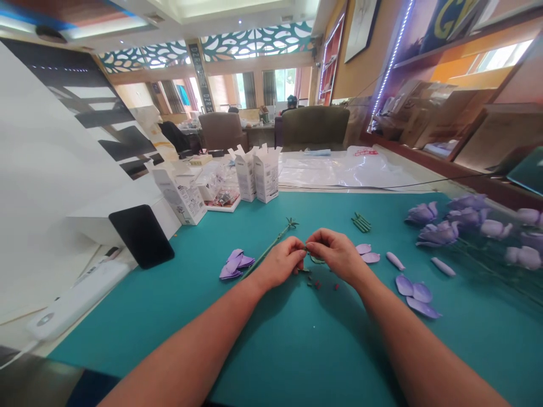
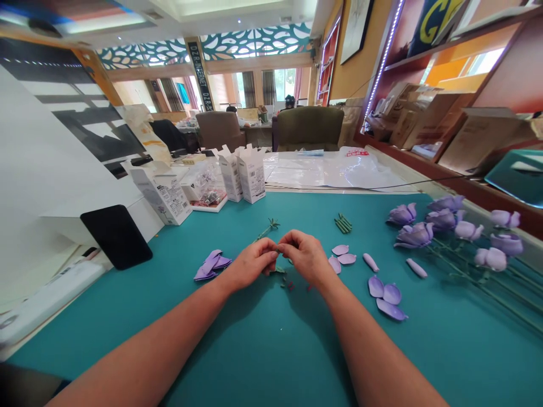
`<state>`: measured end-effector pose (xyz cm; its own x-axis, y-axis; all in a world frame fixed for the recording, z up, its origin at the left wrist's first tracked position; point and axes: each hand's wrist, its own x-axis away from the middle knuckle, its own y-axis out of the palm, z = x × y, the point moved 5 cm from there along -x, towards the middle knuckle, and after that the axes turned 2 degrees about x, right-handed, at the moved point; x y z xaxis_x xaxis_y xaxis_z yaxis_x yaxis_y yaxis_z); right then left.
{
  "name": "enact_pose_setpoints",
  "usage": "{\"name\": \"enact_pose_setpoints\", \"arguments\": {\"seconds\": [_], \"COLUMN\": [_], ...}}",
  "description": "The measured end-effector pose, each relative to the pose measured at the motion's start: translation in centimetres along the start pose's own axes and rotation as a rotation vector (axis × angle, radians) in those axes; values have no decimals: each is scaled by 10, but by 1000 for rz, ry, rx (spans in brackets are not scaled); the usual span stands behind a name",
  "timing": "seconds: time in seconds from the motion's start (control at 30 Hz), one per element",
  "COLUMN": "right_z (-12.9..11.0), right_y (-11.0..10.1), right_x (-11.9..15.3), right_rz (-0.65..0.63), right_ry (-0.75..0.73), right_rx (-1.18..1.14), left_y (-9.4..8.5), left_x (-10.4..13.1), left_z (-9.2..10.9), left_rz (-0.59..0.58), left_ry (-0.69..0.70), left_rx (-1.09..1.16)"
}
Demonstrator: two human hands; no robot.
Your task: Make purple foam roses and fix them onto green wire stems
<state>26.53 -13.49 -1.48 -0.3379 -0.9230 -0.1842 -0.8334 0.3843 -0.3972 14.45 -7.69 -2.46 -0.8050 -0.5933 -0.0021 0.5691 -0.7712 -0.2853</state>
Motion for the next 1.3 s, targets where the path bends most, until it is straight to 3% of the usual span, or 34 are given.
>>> {"name": "enact_pose_setpoints", "arguments": {"seconds": [0.3, 0.67, 1.3], "right_z": [2, 6, 3], "right_y": [-7, 3, 4], "right_x": [-2, -4, -1], "right_rz": [54, 8, 3], "right_ry": [13, 24, 57], "right_rx": [-70, -48, -67], "left_y": [0, -6, -7], "left_x": [-7, -8, -4], "left_z": [12, -5, 3], "left_rz": [-2, -15, -7], "left_ry": [3, 11, 2], "left_rx": [-107, -116, -65]}}
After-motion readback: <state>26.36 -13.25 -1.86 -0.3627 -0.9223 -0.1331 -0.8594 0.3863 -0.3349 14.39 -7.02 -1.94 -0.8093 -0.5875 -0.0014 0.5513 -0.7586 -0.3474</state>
